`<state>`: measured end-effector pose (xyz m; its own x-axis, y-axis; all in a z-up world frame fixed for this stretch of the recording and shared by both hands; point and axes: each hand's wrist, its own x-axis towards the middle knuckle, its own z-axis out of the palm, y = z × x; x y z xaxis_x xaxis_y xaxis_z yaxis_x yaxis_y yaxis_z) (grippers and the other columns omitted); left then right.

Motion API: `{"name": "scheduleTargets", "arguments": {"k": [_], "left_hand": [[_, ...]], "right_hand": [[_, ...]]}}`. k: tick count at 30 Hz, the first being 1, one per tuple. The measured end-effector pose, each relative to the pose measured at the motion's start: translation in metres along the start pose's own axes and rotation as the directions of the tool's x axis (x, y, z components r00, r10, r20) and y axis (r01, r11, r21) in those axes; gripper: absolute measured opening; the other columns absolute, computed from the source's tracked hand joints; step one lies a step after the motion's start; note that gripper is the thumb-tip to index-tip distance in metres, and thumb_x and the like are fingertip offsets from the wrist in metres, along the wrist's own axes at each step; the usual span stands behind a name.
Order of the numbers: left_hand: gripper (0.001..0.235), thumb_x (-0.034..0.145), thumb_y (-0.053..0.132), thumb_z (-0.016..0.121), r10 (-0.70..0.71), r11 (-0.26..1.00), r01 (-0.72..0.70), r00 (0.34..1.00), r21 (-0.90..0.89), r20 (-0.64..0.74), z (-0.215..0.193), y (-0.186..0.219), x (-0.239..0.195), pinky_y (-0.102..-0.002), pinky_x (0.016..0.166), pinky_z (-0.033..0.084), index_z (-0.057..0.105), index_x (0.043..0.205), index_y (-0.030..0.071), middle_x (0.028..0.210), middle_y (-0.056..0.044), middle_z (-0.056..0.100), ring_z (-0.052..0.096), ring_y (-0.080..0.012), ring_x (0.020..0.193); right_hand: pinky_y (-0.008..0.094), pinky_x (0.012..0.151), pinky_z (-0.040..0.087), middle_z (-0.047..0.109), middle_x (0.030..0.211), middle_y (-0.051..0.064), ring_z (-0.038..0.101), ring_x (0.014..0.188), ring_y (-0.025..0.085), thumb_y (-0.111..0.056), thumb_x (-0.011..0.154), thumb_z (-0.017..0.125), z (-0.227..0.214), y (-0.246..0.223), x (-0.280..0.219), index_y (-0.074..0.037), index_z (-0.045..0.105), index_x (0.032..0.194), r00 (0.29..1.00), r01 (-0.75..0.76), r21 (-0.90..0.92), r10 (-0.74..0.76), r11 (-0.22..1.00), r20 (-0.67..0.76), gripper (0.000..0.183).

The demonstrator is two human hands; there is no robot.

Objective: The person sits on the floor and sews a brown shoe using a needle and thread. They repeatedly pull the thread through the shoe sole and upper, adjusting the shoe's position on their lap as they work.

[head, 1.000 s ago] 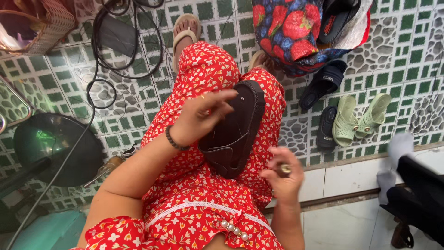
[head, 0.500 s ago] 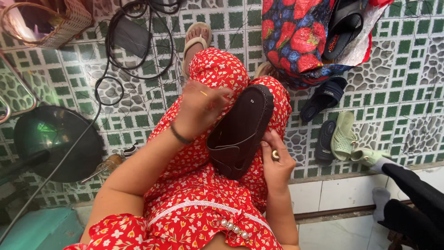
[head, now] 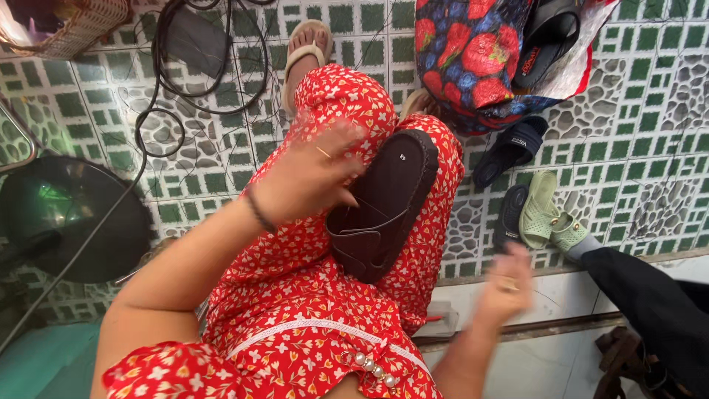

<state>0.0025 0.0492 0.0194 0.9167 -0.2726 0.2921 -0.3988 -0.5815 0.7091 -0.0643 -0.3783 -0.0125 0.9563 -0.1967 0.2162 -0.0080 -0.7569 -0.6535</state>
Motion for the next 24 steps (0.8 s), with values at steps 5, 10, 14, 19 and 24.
{"name": "scheduleTargets", "arguments": {"k": [5, 10, 14, 19, 24], "left_hand": [[0.026, 0.093, 0.041, 0.066, -0.074, 0.882, 0.158, 0.977, -0.443, 0.201, 0.027, 0.026, 0.002, -0.057, 0.120, 0.021, 0.079, 0.088, 0.018, 0.145, -0.009, 0.058, 0.040, -0.0362, 0.145], [0.022, 0.101, 0.019, 0.065, -0.006, 0.218, 0.328, 0.942, -0.919, 0.335, 0.051, 0.030, 0.040, -0.044, 0.102, 0.054, 0.073, 0.117, 0.007, 0.113, -0.014, 0.075, 0.069, -0.0241, 0.112], [0.019, 0.098, 0.015, 0.069, -0.289, 0.001, 0.291, 0.916, -0.957, 0.278, 0.092, 0.005, 0.064, -0.026, 0.070, 0.063, 0.073, 0.110, 0.001, 0.084, -0.014, 0.077, 0.076, -0.0157, 0.072], [0.022, 0.098, 0.010, 0.068, -0.392, -0.075, 0.235, 0.887, -0.969, 0.245, 0.088, -0.009, 0.063, -0.028, 0.071, 0.065, 0.070, 0.115, -0.004, 0.085, -0.021, 0.076, 0.077, -0.0204, 0.076], [0.027, 0.103, 0.032, 0.057, -0.541, 0.778, 0.620, 0.745, -0.105, 0.390, -0.022, -0.031, 0.064, -0.030, 0.070, 0.060, 0.073, 0.105, 0.010, 0.090, -0.007, 0.075, 0.068, -0.0169, 0.075]], "right_hand": [[0.046, 0.095, 0.055, 0.067, 0.125, 0.023, 0.067, 0.113, 0.037, -0.012, 0.087, 0.076, 0.055, -0.107, -0.016, -0.002, 0.071, 0.109, 0.896, -0.042, 0.274, -0.085, 0.961, 0.435, 0.025], [0.038, 0.050, 0.056, 0.066, 0.088, 0.036, 0.071, 0.066, 0.033, -0.017, 0.091, 0.072, 0.069, -0.081, -0.020, 0.009, 0.065, 0.080, 0.850, -0.442, 0.859, -0.185, 0.260, 0.493, 0.029], [0.038, 0.037, 0.050, 0.050, 0.055, 0.022, 0.057, 0.037, 0.031, -0.009, 0.099, 0.058, 0.096, -0.077, -0.016, 0.005, 0.052, 0.079, 0.903, -0.364, 0.884, -0.123, 0.294, 0.413, 0.025], [0.038, 0.039, 0.054, 0.056, 0.062, 0.024, 0.064, 0.045, 0.034, -0.008, 0.100, 0.056, 0.087, -0.076, -0.004, 0.010, 0.055, 0.085, 0.905, -0.367, 0.752, 0.022, 0.548, 0.426, 0.024], [0.020, 0.042, 0.030, 0.055, 0.089, 0.013, 0.048, 0.062, 0.014, -0.013, 0.099, 0.031, 0.020, -0.115, 0.018, -0.005, 0.044, 0.104, 0.939, -0.292, 0.326, 0.205, 0.899, 0.274, 0.016]]}}
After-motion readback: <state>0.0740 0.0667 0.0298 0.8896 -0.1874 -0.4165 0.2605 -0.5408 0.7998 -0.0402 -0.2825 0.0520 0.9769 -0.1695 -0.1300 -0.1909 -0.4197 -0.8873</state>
